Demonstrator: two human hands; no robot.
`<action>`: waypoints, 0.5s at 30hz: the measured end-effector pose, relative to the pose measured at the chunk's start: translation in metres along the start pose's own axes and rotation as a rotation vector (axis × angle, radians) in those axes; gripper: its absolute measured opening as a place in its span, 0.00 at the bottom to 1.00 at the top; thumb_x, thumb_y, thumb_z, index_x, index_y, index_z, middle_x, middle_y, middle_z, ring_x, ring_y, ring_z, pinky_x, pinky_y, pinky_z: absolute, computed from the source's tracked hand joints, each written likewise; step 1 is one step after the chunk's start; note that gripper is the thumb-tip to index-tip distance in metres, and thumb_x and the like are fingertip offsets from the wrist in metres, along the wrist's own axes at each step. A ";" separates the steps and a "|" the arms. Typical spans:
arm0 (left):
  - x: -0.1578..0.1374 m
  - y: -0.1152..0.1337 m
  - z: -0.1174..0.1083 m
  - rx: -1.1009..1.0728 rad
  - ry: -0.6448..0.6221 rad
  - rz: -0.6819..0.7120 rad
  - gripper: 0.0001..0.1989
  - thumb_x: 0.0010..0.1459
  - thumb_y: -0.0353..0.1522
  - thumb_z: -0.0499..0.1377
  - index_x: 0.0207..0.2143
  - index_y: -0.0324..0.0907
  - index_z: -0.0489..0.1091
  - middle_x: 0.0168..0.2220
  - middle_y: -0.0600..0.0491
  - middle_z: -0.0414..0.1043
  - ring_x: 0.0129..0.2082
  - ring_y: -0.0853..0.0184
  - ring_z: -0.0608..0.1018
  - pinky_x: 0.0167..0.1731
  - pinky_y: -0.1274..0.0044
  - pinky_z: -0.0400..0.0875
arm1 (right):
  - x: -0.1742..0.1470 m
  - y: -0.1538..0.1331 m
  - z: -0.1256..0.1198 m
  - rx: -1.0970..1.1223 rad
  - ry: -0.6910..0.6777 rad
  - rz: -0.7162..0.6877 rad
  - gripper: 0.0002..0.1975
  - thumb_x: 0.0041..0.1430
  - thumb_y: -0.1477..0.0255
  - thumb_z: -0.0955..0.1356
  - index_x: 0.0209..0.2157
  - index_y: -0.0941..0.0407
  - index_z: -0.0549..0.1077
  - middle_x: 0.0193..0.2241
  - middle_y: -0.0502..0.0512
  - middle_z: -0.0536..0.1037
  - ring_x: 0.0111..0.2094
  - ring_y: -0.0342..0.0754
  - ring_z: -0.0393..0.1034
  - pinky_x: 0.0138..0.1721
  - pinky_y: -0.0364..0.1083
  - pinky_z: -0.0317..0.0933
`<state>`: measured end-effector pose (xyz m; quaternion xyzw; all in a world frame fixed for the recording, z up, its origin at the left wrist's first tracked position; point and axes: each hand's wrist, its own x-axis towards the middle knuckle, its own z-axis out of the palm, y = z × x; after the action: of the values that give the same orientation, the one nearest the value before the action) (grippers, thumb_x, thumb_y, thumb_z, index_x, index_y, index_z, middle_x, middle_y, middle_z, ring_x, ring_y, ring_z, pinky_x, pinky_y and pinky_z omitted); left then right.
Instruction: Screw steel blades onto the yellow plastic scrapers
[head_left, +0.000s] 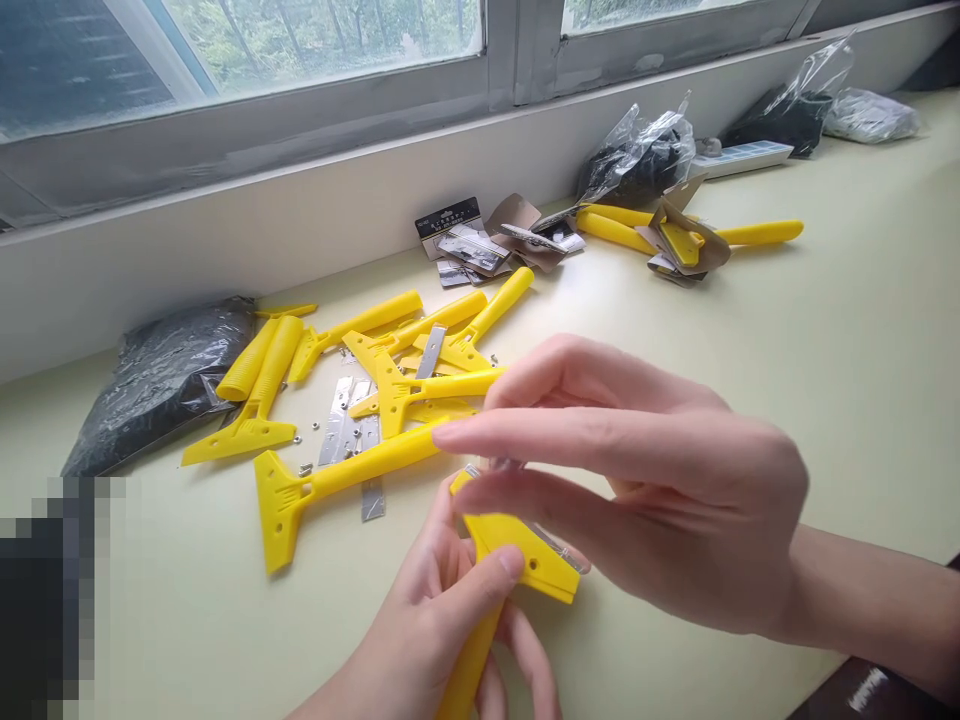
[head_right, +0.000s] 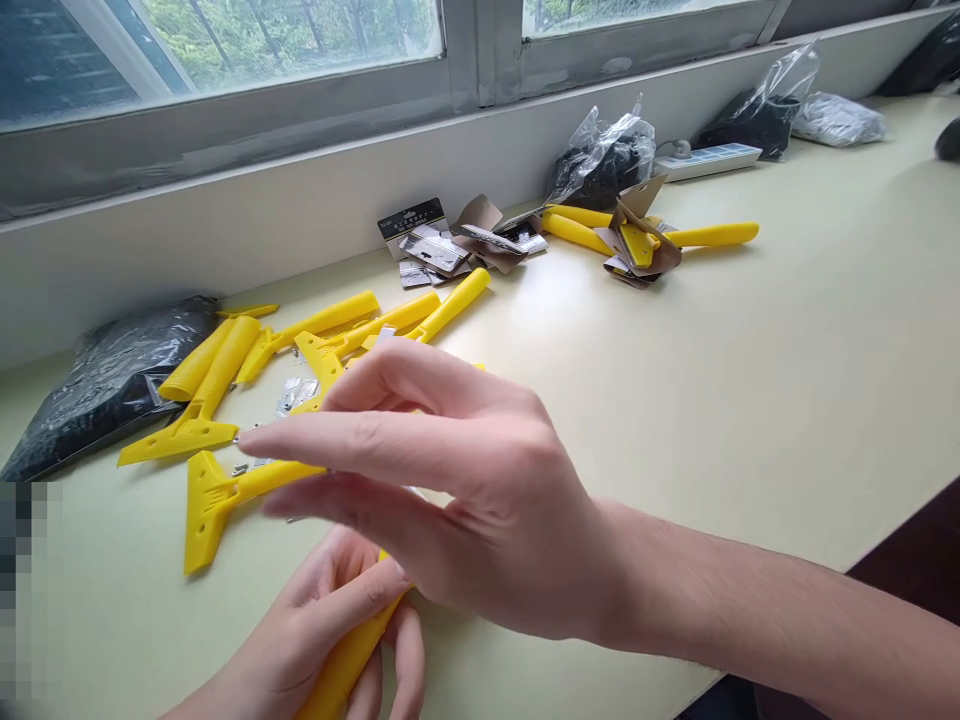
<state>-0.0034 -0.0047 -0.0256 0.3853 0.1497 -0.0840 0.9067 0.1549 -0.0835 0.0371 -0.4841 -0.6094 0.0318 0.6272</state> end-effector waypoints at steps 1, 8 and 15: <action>0.000 0.000 0.000 -0.010 -0.007 0.017 0.34 0.71 0.45 0.51 0.69 0.44 0.37 0.24 0.54 0.78 0.13 0.66 0.78 0.11 0.86 0.65 | 0.000 0.000 0.000 -0.015 0.021 -0.002 0.13 0.63 0.81 0.71 0.48 0.58 0.80 0.38 0.53 0.80 0.36 0.39 0.77 0.39 0.37 0.76; 0.000 0.007 0.005 0.011 -0.016 0.021 0.33 0.72 0.44 0.50 0.69 0.47 0.36 0.25 0.55 0.77 0.11 0.68 0.76 0.11 0.87 0.63 | -0.001 0.004 0.000 -0.010 -0.026 -0.041 0.19 0.66 0.84 0.66 0.55 0.58 0.76 0.49 0.57 0.82 0.47 0.44 0.79 0.49 0.45 0.77; 0.001 0.006 0.005 -0.035 -0.019 0.052 0.32 0.71 0.44 0.51 0.68 0.48 0.38 0.25 0.57 0.76 0.10 0.69 0.74 0.10 0.87 0.64 | 0.002 0.004 -0.001 0.066 -0.083 0.067 0.10 0.67 0.82 0.67 0.47 0.62 0.77 0.41 0.54 0.84 0.41 0.39 0.80 0.45 0.38 0.75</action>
<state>0.0003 -0.0042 -0.0190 0.3723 0.1324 -0.0616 0.9165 0.1579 -0.0806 0.0362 -0.4817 -0.6169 0.0929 0.6155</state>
